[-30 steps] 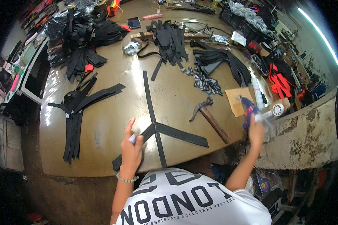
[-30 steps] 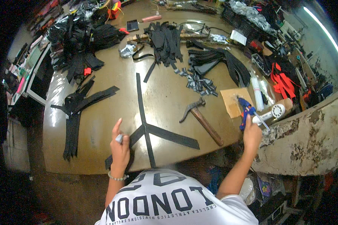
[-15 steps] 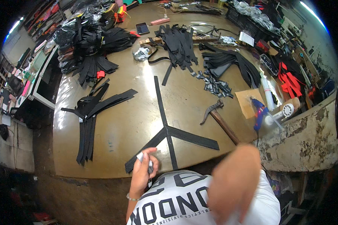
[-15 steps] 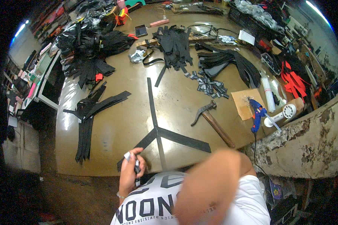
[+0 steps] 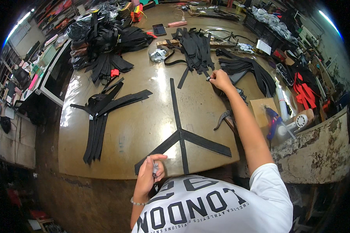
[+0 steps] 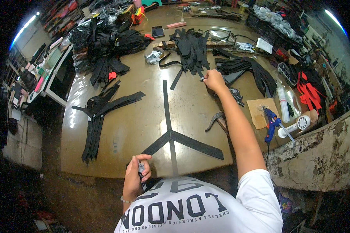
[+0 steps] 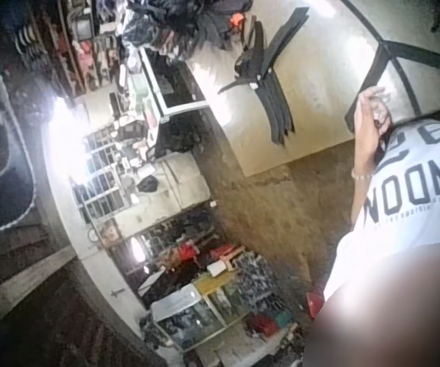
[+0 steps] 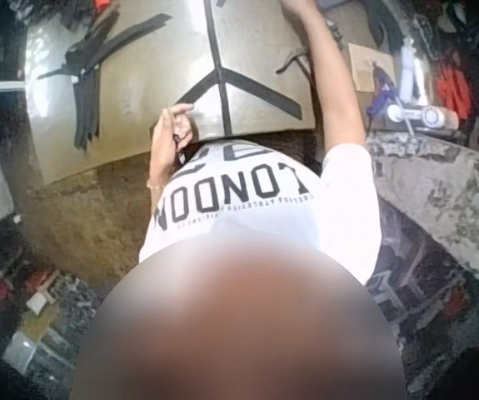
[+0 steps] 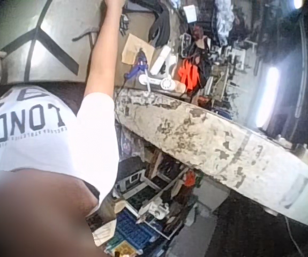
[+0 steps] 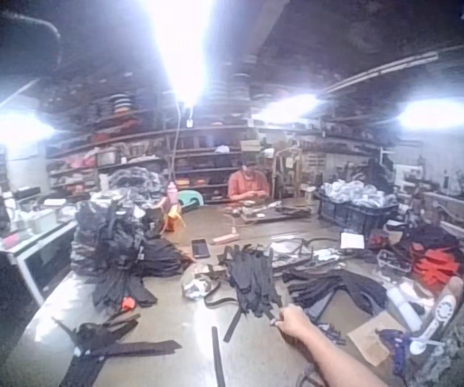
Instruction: The person repeatedly assembles black fabric straps by applying hot glue with a glue gun, attaching small rectangular pieces, and pressing them into place. They handle multiple strap segments and small parts, stacking completed units on the table.
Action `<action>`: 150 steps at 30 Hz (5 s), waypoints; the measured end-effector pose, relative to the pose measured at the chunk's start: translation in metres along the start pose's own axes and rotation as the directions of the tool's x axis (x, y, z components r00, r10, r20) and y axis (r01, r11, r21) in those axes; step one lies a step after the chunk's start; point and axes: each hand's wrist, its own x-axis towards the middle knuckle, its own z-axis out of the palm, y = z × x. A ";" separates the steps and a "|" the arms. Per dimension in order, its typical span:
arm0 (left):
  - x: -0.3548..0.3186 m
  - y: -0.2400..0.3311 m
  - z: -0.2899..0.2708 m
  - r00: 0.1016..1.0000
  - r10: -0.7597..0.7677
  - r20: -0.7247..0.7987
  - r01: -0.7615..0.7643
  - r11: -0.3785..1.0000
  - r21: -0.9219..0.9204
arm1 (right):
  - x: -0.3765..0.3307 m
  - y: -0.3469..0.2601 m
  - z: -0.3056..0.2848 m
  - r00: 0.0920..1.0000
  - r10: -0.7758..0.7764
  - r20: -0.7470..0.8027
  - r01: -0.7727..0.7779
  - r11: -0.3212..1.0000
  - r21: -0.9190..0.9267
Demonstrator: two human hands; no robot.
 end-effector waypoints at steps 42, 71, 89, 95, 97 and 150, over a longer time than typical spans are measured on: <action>0.081 -0.024 0.029 0.909 0.377 -0.177 0.030 0.365 0.930 | -0.266 -0.134 0.015 0.995 -0.064 -0.081 0.100 0.807 0.582; 0.077 -0.034 0.015 0.911 0.402 -0.091 -0.119 0.469 0.875 | -0.181 -0.144 0.002 0.899 -0.276 0.339 -0.084 0.652 0.754; 0.077 -0.033 0.017 0.910 0.402 -0.100 -0.117 0.481 0.869 | -0.184 -0.146 0.017 0.917 -0.207 0.341 -0.097 0.713 0.694; 0.076 -0.031 0.028 0.894 0.446 -0.047 -0.107 0.313 0.944 | -0.169 -0.152 0.005 0.882 -0.153 0.445 -0.175 0.771 0.612; 0.074 -0.029 0.030 0.901 0.434 -0.009 -0.097 0.222 0.970 | -0.165 -0.152 0.001 0.834 -0.048 0.549 -0.270 0.832 0.484; 0.054 -0.001 0.017 0.985 0.169 -0.015 -0.120 0.756 0.643 | -0.240 -0.079 -0.048 0.915 -0.085 -0.394 0.149 0.980 0.133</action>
